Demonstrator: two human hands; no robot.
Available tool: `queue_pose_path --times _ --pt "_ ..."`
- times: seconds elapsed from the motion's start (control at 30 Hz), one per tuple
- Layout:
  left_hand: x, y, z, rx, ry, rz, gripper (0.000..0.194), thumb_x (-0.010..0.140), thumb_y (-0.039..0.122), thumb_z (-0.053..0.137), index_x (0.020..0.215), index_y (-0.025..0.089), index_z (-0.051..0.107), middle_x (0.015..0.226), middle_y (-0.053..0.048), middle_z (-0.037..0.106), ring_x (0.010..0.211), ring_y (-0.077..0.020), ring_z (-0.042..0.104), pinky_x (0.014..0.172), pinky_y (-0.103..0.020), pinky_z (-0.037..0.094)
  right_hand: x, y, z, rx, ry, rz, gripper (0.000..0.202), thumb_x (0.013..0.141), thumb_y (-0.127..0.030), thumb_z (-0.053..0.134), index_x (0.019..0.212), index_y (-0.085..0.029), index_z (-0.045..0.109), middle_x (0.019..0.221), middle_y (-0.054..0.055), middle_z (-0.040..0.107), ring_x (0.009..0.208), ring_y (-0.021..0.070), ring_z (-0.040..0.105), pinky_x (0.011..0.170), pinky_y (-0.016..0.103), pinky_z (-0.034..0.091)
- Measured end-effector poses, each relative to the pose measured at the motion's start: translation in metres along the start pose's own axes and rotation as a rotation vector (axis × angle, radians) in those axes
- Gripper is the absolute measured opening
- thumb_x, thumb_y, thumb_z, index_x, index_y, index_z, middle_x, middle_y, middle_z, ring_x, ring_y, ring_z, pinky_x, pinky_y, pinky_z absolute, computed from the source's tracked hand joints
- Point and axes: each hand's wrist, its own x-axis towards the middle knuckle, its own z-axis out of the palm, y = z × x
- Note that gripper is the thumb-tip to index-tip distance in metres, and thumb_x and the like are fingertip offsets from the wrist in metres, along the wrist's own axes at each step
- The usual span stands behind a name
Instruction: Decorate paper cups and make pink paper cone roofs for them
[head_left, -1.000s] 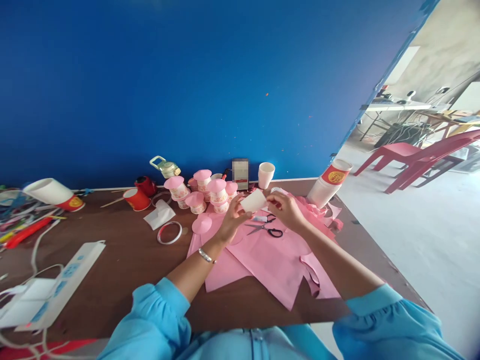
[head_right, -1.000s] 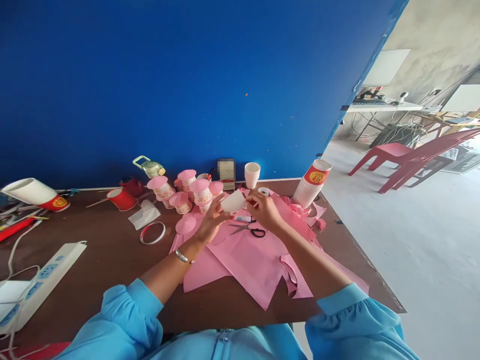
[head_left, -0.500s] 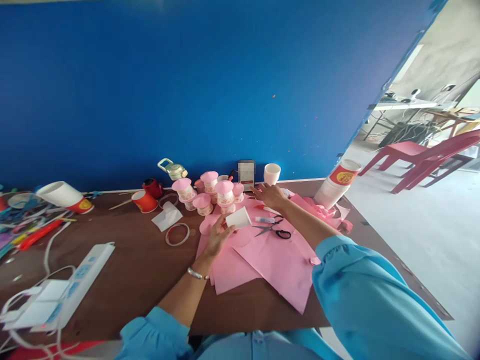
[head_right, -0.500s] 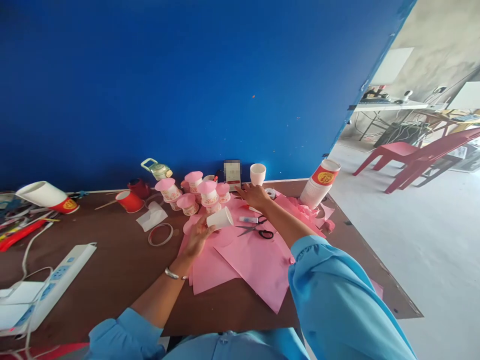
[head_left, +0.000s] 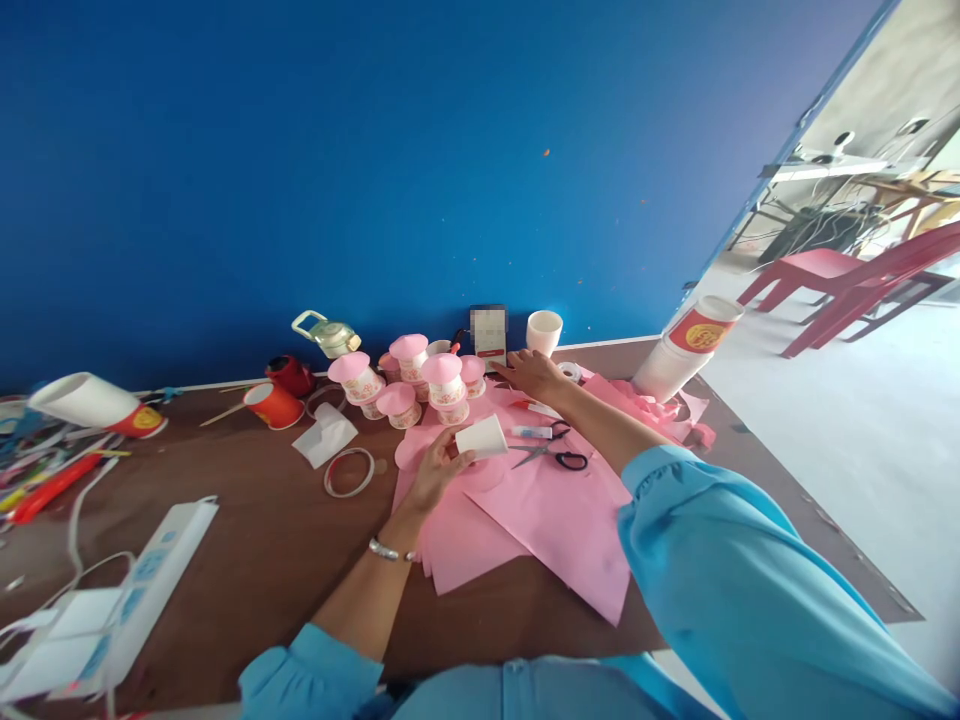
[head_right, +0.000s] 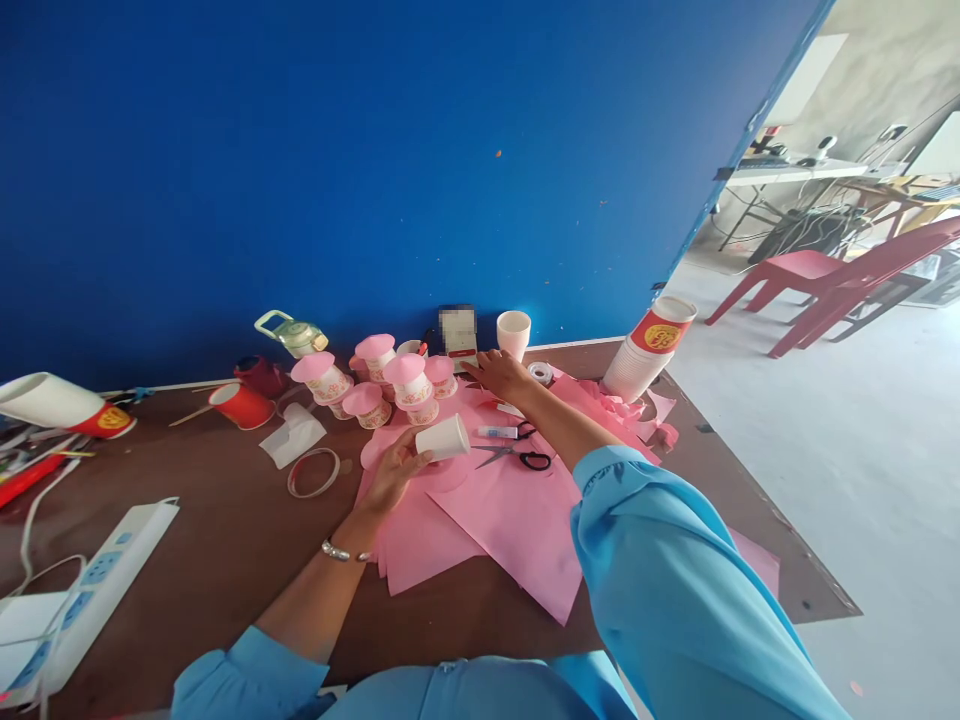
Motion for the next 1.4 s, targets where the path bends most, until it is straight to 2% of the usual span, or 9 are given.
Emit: queue_pose_path --times 0.33,0.57,0.77,0.97,1.1,1.27,1.4 --pt "0.001 -0.003 -0.003 -0.022 -0.009 -0.013 0.059 0.077 0.052 0.084 0.126 0.025 0.064 0.122 -0.007 0.075 0.113 -0.0275 0.071 0.086 -0.04 0.065 0.004 0.005 -0.002 0.034 -0.001 0.036 0.066 0.108 -0.053 0.044 0.166 -0.023 0.036 0.136 0.022 0.063 0.118 0.0347 0.058 0.092 0.04 0.039" --pt "0.003 -0.005 -0.005 -0.022 0.032 -0.016 0.06 0.073 0.051 0.087 0.122 0.024 0.067 0.119 -0.007 0.076 0.114 -0.0288 0.071 0.086 -0.04 0.065 -0.002 0.002 -0.009 0.061 -0.001 0.072 0.061 0.109 -0.042 0.041 0.166 -0.021 0.035 0.137 0.023 0.063 0.118 0.0353 0.06 0.092 0.041 0.04" --pt "0.005 -0.01 -0.008 -0.007 0.005 -0.014 0.061 0.077 0.051 0.085 0.127 0.024 0.065 0.119 -0.007 0.076 0.114 -0.0283 0.071 0.093 -0.042 0.063 -0.021 -0.008 -0.012 0.118 0.016 0.069 0.058 0.108 -0.02 0.033 0.166 -0.017 0.034 0.141 0.024 0.061 0.125 0.0347 0.059 0.094 0.041 0.044" --pt "0.003 -0.005 -0.006 0.032 0.002 -0.003 0.058 0.079 0.05 0.084 0.127 0.023 0.066 0.12 -0.009 0.077 0.116 -0.0308 0.071 0.095 -0.045 0.062 -0.028 -0.018 -0.015 0.22 0.017 0.093 0.057 0.107 -0.015 0.031 0.163 -0.017 0.039 0.138 0.022 0.064 0.125 0.0324 0.061 0.095 0.04 0.046" --pt "0.003 -0.003 -0.006 0.042 0.003 0.0 0.058 0.078 0.051 0.084 0.127 0.023 0.066 0.121 -0.009 0.077 0.118 -0.031 0.071 0.097 -0.044 0.061 -0.025 -0.026 -0.015 0.311 0.01 0.147 0.051 0.106 -0.015 0.034 0.154 -0.016 0.051 0.135 0.02 0.067 0.123 0.0313 0.063 0.096 0.039 0.049" --pt "0.004 -0.004 -0.007 0.042 0.017 -0.003 0.061 0.078 0.05 0.085 0.127 0.02 0.066 0.118 -0.01 0.078 0.113 -0.03 0.072 0.093 -0.042 0.063 -0.012 -0.04 -0.01 0.445 -0.011 0.25 0.046 0.103 -0.029 0.051 0.147 -0.023 0.058 0.139 0.014 0.068 0.125 0.0301 0.064 0.095 0.037 0.053" --pt "0.003 -0.005 -0.007 0.026 0.009 -0.004 0.059 0.076 0.047 0.087 0.125 0.02 0.068 0.116 -0.009 0.078 0.111 -0.0295 0.073 0.092 -0.042 0.063 -0.001 -0.05 -0.01 0.527 -0.029 0.272 0.043 0.1 -0.036 0.058 0.141 -0.025 0.065 0.138 0.011 0.069 0.123 0.0282 0.065 0.097 0.035 0.052"
